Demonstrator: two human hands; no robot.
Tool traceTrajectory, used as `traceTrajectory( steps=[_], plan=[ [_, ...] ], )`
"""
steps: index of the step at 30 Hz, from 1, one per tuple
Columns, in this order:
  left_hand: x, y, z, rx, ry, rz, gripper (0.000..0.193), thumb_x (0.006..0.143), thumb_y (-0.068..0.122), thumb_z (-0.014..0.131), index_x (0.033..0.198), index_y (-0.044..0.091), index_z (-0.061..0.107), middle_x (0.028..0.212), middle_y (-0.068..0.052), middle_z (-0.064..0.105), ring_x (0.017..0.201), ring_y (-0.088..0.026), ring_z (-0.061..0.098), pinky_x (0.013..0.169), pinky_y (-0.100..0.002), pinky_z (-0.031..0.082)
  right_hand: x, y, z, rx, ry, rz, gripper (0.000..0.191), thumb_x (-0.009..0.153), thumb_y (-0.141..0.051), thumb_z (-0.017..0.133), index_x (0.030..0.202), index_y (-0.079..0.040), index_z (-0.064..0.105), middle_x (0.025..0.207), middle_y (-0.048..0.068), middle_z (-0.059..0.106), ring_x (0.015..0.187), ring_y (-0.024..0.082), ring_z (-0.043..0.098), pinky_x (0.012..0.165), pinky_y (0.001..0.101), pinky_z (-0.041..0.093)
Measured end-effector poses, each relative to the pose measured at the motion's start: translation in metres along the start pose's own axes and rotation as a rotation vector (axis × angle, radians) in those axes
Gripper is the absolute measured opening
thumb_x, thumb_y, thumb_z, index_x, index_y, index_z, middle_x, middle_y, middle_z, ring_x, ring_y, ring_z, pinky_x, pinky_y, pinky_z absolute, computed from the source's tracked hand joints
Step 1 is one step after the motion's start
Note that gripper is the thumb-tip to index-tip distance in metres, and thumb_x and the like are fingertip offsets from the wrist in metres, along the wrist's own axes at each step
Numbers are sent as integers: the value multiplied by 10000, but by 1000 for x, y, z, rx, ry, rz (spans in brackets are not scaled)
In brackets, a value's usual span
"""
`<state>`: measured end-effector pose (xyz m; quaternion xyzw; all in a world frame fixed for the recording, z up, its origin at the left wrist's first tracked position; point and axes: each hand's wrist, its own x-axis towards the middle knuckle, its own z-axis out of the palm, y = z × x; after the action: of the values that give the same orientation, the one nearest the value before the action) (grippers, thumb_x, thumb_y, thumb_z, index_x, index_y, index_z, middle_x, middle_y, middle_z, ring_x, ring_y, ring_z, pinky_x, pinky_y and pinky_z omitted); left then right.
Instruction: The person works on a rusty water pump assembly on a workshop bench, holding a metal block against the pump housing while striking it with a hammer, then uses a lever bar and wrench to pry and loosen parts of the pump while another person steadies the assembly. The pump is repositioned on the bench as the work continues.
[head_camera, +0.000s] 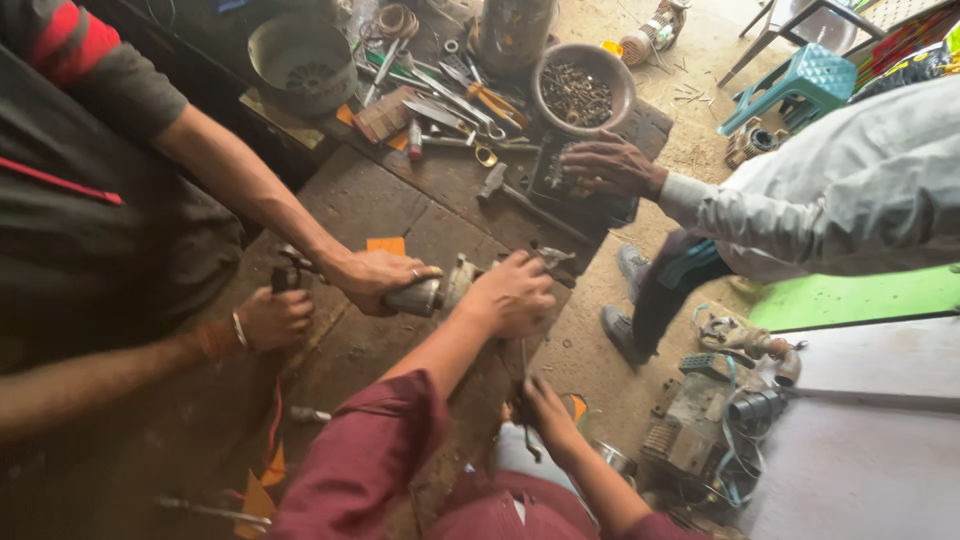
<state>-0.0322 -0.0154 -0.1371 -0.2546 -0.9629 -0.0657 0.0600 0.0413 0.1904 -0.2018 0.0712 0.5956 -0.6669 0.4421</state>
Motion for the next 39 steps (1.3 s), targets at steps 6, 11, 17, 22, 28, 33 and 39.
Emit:
traceTrajectory(
  steps=[6,11,17,22,28,33,39],
  plan=[
    [-73,107,5,-307,606,-337,265,884,256,726,1097,116,653,1167,-84,637,1148,-320,586,1012,-457,484,22,12,-30,394,-11,35,323,976,-216,527,1288,-135,555,1141,51,677,1033,171,671,874,322,568],
    [-99,166,52,-690,185,-781,343,953,379,698,1152,107,634,1106,-105,683,1079,-322,649,947,-417,526,47,17,-66,492,-165,25,258,1062,-387,564,1168,-152,551,969,48,609,884,205,591,807,379,498],
    [-37,194,91,-707,250,-949,608,919,390,681,1331,-11,484,1214,-300,642,1121,-464,593,905,-521,488,66,-28,-114,636,-418,50,253,1031,-386,551,1106,-147,527,942,48,580,969,241,613,969,441,499],
    [10,206,70,-866,128,-1250,361,1005,309,531,1230,26,532,1005,-289,701,976,-496,657,804,-576,526,75,-83,-135,390,-451,3,325,1049,-391,530,1201,-107,569,979,86,641,1014,271,611,980,468,479],
    [20,250,-3,-452,-83,-1451,228,1001,263,499,1079,56,557,817,-196,734,755,-446,706,653,-567,548,80,-101,-139,34,-445,368,367,1043,-420,439,1204,-125,587,1114,76,718,1079,241,653,896,432,504],
    [53,270,-14,-217,-111,-1587,232,1012,286,510,1001,64,577,777,-177,720,688,-408,726,602,-517,579,93,-81,-127,-19,-607,404,396,1100,-453,409,1247,-140,603,1067,66,685,838,155,604,716,312,486],
    [67,262,-17,16,-196,-1597,127,977,211,555,974,91,598,778,-129,722,675,-328,748,572,-444,594,106,-75,-114,87,-540,539,387,1099,-453,364,1169,-125,556,1005,75,661,703,147,540,627,307,474]
  ],
)
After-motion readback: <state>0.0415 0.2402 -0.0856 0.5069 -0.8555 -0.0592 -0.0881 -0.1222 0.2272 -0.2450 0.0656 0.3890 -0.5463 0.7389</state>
